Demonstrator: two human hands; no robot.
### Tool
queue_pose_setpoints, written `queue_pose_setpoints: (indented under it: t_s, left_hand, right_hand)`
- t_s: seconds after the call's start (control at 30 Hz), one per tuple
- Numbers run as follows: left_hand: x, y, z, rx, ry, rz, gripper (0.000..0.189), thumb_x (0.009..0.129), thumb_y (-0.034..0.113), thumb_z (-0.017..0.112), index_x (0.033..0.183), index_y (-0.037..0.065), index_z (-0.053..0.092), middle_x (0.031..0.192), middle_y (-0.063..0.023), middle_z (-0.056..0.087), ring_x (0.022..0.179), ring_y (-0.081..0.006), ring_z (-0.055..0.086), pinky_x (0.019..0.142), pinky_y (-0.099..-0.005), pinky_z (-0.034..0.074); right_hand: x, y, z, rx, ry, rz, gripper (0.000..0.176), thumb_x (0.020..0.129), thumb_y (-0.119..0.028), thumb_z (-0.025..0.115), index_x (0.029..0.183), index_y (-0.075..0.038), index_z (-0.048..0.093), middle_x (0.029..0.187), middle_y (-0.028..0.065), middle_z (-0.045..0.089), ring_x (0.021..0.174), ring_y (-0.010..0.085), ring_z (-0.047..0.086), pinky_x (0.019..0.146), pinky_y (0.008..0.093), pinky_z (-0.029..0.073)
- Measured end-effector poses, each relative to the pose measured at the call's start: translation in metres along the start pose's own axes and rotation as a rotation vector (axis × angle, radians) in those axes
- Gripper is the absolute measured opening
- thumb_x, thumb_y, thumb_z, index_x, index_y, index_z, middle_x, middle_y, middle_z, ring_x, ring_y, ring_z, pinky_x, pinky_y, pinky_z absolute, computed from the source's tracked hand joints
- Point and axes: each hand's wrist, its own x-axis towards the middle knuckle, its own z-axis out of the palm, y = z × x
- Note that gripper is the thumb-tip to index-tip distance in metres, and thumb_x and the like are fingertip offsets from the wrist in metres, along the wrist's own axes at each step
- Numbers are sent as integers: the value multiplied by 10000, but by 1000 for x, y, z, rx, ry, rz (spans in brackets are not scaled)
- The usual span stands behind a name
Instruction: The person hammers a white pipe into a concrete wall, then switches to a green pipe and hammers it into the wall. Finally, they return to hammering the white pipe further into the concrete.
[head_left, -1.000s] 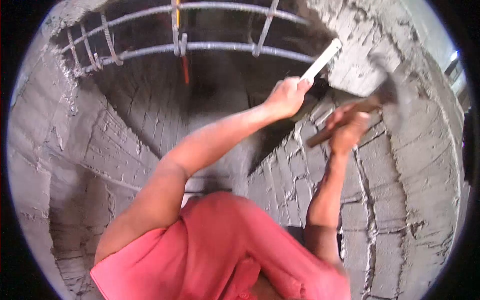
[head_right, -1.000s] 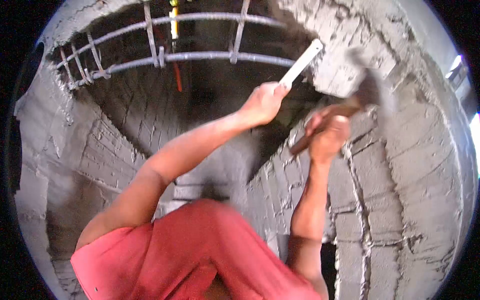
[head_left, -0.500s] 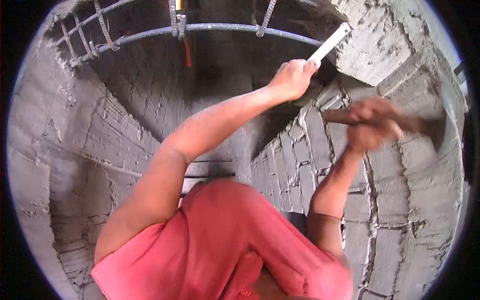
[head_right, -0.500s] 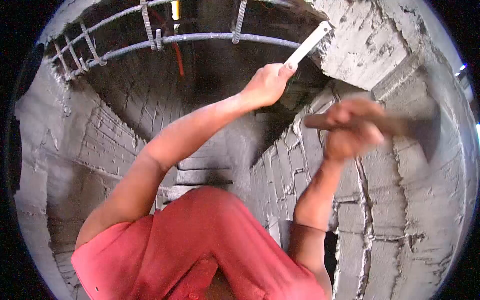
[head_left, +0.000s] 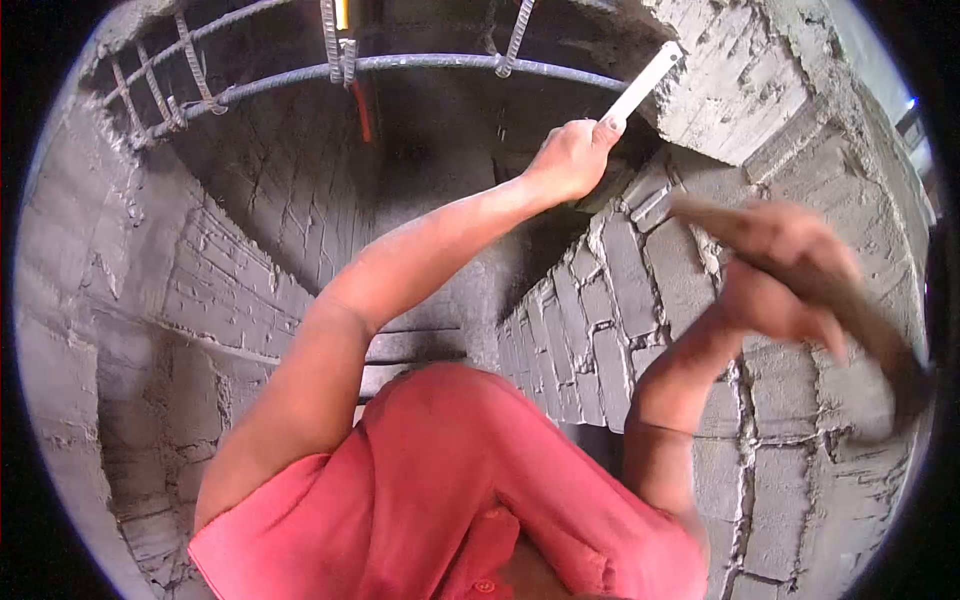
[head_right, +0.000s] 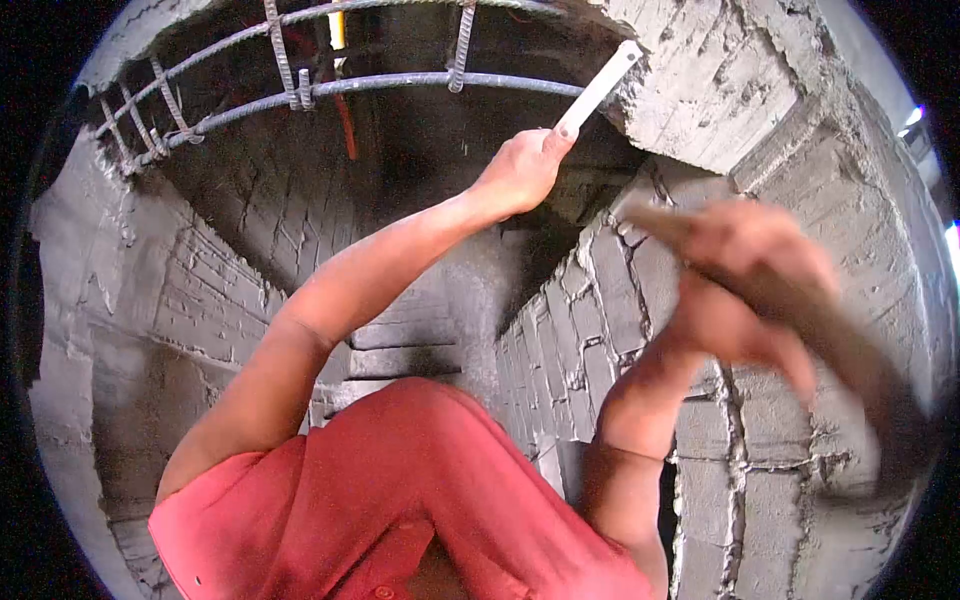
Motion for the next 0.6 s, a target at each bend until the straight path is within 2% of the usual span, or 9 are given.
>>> queue_pose_setpoints:
  t_s: [0.13,0.23,0.27,0.3,0.4,0.43,0.47,0.53,0.6]
  left_hand:
    - [-3,7,-5,-17,-35,-100,718,999,579,306,846,-56,604,811,-302,616,892,-509,597,735,-531,452]
    - [-6,16,-10,-32,-46,-110,716,997,576,304,878,-57,617,841,-311,617,919,-508,596,754,-527,456]
    - [-16,13,-7,-25,-54,-116,716,997,576,304,878,-57,617,841,-311,617,919,-508,596,754,-527,456]
    - [-19,9,-4,-3,-66,-117,710,1002,579,299,862,-49,600,804,-298,605,865,-500,594,734,-515,451]
    - [-6,9,-4,-27,-61,-126,691,1011,574,295,818,-35,559,700,-246,570,705,-441,577,663,-503,432]
    - [-2,8,-5,-26,-39,-104,699,1008,584,292,816,-35,552,684,-232,564,678,-420,568,650,-499,428]
    - [-5,7,-3,-28,-31,-94,706,1005,594,290,815,-36,546,668,-218,558,651,-400,559,636,-495,423]
    - [-3,9,-6,-34,-52,-78,710,1003,601,288,813,-34,540,655,-211,555,648,-400,557,633,-492,423]
    - [-5,12,-6,-50,-58,-145,700,1003,567,307,841,-45,605,813,-304,612,898,-518,588,728,-540,448]
  right_hand:
    - [33,-43,-34,-141,-330,-533,927,587,-1011,284,861,-186,605,715,31,508,582,190,443,629,433,465]
    - [-60,98,-50,-1129,-262,181,591,990,-545,414,690,-49,527,573,52,490,519,193,471,512,348,411]
    - [-65,98,-36,-872,-25,729,516,1023,-427,411,701,-37,514,560,55,484,502,169,488,479,330,397]
    - [-81,83,-31,-830,45,738,485,1026,-392,409,711,-38,510,549,46,475,503,154,491,473,323,396]
    - [-66,48,-29,-922,21,356,315,1021,-297,438,866,-55,569,671,41,562,590,166,533,519,333,457]
    - [-54,35,-16,-740,339,282,323,980,-395,518,946,-81,582,714,30,572,631,181,527,555,355,455]
    - [-17,2,7,79,373,234,564,890,-672,516,958,-114,567,702,2,537,595,176,489,580,377,445]
    - [28,-43,-3,-10,-90,-194,912,567,-1017,318,799,-161,530,661,-15,453,560,152,415,596,356,414]
    - [12,-31,-21,-7,271,-343,891,615,-988,320,786,-134,509,658,1,438,555,157,401,575,314,395]
